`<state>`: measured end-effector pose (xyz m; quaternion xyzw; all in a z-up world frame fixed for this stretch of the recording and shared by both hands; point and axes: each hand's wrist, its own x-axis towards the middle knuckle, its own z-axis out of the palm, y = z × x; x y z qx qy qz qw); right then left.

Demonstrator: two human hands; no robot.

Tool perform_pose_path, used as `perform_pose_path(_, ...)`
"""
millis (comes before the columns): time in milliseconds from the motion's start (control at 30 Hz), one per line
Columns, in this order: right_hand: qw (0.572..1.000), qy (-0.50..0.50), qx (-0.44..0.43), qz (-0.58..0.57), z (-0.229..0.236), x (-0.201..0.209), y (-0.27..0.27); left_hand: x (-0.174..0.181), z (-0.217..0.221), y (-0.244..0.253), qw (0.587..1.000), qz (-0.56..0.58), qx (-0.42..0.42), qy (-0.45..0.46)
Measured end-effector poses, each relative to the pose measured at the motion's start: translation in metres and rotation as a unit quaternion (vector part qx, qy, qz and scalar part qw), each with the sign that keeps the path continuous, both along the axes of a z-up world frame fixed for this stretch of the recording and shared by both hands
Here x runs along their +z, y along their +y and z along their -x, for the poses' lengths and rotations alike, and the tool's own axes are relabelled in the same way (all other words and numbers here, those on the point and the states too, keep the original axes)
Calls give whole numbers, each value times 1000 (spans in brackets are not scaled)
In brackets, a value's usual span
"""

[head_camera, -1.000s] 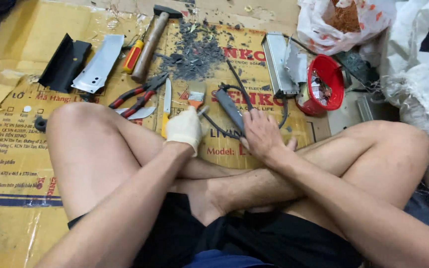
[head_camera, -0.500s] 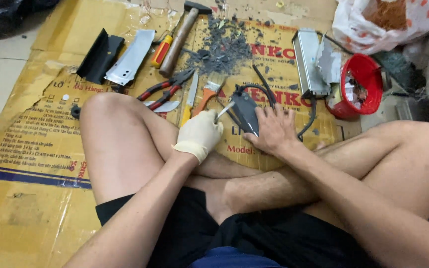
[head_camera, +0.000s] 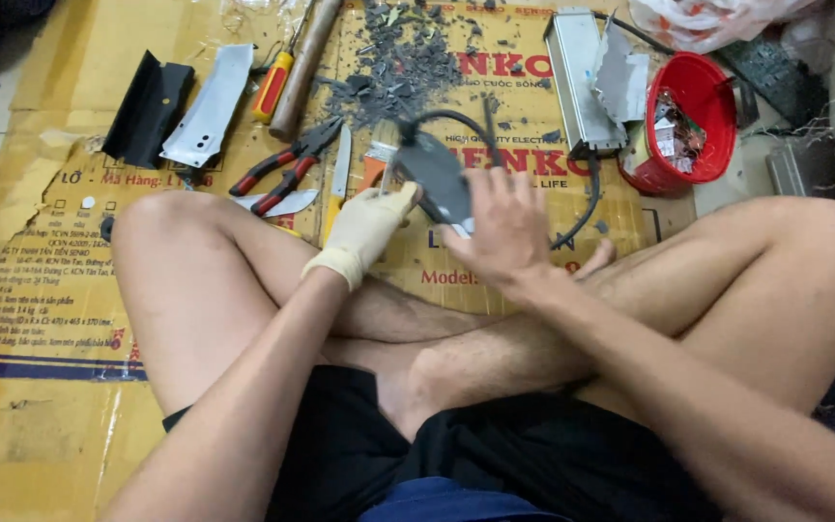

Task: The person sits cross-legged on the floor and uses a utility knife to scrape and clean the surface of a silver metal casing. They then pick up a black power adapter and inspect it briefly before setting it down.

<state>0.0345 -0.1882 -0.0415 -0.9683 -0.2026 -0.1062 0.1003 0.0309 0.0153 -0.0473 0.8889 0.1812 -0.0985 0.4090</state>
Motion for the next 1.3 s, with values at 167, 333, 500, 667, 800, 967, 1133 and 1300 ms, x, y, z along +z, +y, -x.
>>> perform_pose_path(167, 983, 39, 71, -163, 33, 26, 64, 5, 10, 26, 953, 284, 84, -62)
perform_pose_path(333, 960, -27, 83, -268, 20, 40, 49, -26, -6, 22, 991, 69, 60, -96)
perform_pose_path(500, 925, 173, -118, -318, 0, -10, 7, -63, -9, 27, 965, -191, -24, -176)
perform_pose_path(667, 953, 301, -6, -41, 4, -29, -11, -69, -11, 30, 976, -122, 47, -173)
perform_pose_path(800, 901, 396, -70, 162, -2, 23, -48, -51, 0, 20, 977, -64, 109, -174)
perform_pose_path(967, 869, 376, -147, 286, 29, 59, -167, -26, 17, 21, 954, -168, -11, -248)
perform_pose_path(1133, 854, 370, -117, 346, 106, 273, -13, 18, 23, 13, 971, 137, 147, -131)
perform_pose_path(1300, 837, 339, -52, 426, -4, 186, -45, 22, 25, 17, 977, 102, 134, -133)
